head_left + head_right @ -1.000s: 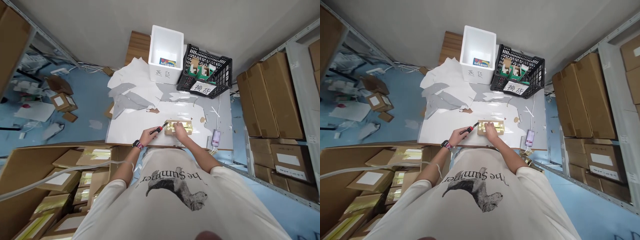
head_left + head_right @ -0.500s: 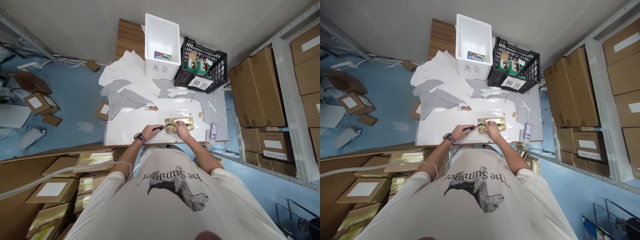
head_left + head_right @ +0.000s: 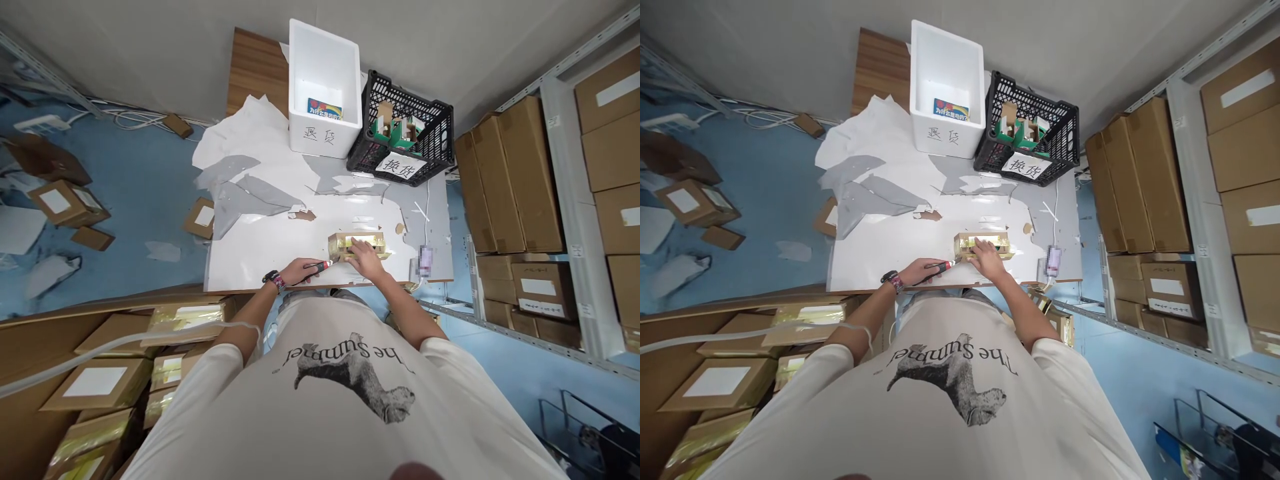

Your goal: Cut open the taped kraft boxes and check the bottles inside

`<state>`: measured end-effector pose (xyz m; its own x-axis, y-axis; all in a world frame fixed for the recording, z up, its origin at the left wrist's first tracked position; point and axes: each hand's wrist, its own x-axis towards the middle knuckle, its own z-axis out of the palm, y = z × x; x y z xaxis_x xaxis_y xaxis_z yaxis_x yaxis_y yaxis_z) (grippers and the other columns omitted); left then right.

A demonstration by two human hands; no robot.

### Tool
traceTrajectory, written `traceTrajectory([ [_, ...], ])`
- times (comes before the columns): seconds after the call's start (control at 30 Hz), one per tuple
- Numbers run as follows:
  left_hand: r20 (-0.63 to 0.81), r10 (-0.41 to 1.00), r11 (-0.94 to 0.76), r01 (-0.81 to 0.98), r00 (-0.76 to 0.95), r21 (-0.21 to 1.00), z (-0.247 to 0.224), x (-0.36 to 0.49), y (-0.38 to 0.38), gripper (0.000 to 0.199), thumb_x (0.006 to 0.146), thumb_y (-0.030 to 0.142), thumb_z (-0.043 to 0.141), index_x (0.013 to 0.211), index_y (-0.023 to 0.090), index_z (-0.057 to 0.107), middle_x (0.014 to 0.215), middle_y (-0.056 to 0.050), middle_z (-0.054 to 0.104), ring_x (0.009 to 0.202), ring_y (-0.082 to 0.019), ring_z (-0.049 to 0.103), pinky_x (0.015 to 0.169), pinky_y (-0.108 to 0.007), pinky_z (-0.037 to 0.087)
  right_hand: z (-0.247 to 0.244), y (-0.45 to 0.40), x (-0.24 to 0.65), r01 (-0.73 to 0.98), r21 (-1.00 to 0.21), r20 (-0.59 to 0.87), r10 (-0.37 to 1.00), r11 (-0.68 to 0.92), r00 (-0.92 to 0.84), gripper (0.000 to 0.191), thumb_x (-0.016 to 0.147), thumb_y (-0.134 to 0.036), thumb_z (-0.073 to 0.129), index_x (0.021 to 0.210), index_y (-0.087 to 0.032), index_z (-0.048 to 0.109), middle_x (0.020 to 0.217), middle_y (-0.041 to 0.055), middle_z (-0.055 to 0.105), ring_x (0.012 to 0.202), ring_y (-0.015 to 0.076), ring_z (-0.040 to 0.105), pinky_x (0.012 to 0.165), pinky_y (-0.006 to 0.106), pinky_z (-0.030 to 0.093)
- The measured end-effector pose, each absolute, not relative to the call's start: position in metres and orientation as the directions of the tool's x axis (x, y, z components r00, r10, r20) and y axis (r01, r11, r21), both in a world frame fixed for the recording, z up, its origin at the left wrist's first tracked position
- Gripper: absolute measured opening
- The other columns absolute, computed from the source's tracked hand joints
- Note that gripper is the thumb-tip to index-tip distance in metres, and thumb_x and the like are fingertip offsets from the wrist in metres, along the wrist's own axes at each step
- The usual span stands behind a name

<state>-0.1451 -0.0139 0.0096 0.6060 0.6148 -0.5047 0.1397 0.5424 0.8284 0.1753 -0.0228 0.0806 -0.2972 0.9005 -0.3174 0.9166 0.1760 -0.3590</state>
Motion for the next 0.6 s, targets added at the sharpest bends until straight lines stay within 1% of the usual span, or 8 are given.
traceTrajectory([
  [0.07,-0.564,0.664,0.624,0.053,0.491,0.780,0.006,-0.151,-0.023,0.068,0.085,0.054,0.086,0.143,0.018,0.081,0.092,-0.009,0.086,0.055,-0.015,0.066,0.050,-0.026,0.053,0.083,-0.019,0.178,0.914,-0.358,-0.293,0.908,0.188,-0.301,0.039,0.116,-0.043,0.058,0.144,-0.021,0.073,0.173,0.0179,0.058,0.156,0.0368,0.055,0.137,0.058,0.032],
  [0.17,-0.606,0.780,0.623,-0.118,0.155,0.773,0.001,-0.159,-0.032,0.078,0.091,0.057,0.078,0.158,0.016,0.071,0.100,-0.011,0.086,0.062,-0.015,0.068,0.056,-0.025,0.055,0.078,-0.009,0.183,0.924,-0.335,-0.246,0.929,0.186,-0.276,0.049,0.119,-0.039,0.048,0.162,-0.023,0.065,0.174,0.0147,0.058,0.159,0.0347,0.051,0.135,0.054,0.035],
  [0.23,-0.582,0.812,0.566,-0.178,-0.045,0.805,-0.001,-0.161,-0.035,0.081,0.094,0.055,0.075,0.165,0.018,0.065,0.109,-0.010,0.085,0.072,-0.015,0.072,0.065,-0.027,0.059,0.066,-0.003,0.187,0.942,-0.283,-0.227,0.942,0.179,-0.247,0.052,0.119,-0.038,0.046,0.167,-0.025,0.062,0.176,0.0137,0.056,0.162,0.0363,0.045,0.137,0.057,0.032],
  [0.27,-0.561,0.821,0.540,-0.177,-0.101,0.823,-0.001,-0.161,-0.037,0.083,0.094,0.054,0.075,0.168,0.019,0.063,0.114,-0.011,0.085,0.077,-0.016,0.073,0.070,-0.029,0.061,0.059,0.000,0.189,0.949,-0.261,-0.221,0.946,0.178,-0.238,0.053,0.119,-0.039,0.047,0.168,-0.026,0.061,0.175,0.0138,0.056,0.162,0.0376,0.045,0.137,0.061,0.030],
  [0.37,-0.448,0.882,0.443,-0.072,-0.145,0.894,0.003,-0.158,-0.042,0.078,0.094,0.053,0.078,0.163,0.020,0.068,0.130,-0.013,0.083,0.094,-0.021,0.075,0.086,-0.035,0.064,0.037,0.007,0.196,0.936,-0.263,-0.171,0.944,0.232,-0.282,0.056,0.118,-0.048,0.052,0.170,-0.028,0.059,0.172,0.0159,0.058,0.158,0.0401,0.049,0.136,0.069,0.027],
  [0.43,-0.327,0.934,0.337,0.051,-0.141,0.940,0.008,-0.155,-0.048,0.068,0.095,0.052,0.078,0.156,0.020,0.075,0.138,-0.013,0.081,0.108,-0.025,0.075,0.098,-0.040,0.063,0.026,0.009,0.202,0.898,-0.290,-0.115,0.920,0.330,-0.375,0.057,0.117,-0.051,0.055,0.169,-0.029,0.061,0.168,0.0172,0.060,0.155,0.0399,0.052,0.135,0.068,0.032],
  [0.5,-0.219,0.968,0.237,0.166,-0.124,0.957,0.014,-0.152,-0.055,0.059,0.099,0.048,0.076,0.152,0.022,0.078,0.144,-0.013,0.079,0.120,-0.028,0.074,0.109,-0.044,0.061,0.020,0.007,0.209,0.859,-0.289,-0.077,0.884,0.423,-0.461,0.051,0.118,-0.045,0.053,0.164,-0.030,0.066,0.160,0.0168,0.065,0.152,0.0382,0.054,0.135,0.065,0.034],
  [0.6,-0.132,0.987,0.152,0.272,-0.089,0.950,0.022,-0.150,-0.067,0.053,0.105,0.044,0.070,0.154,0.025,0.077,0.146,-0.011,0.078,0.130,-0.029,0.073,0.117,-0.047,0.058,0.017,-0.001,0.219,0.835,-0.246,-0.049,0.854,0.492,-0.517,0.048,0.119,-0.038,0.049,0.163,-0.031,0.068,0.152,0.0144,0.070,0.150,0.0365,0.055,0.138,0.065,0.030],
])
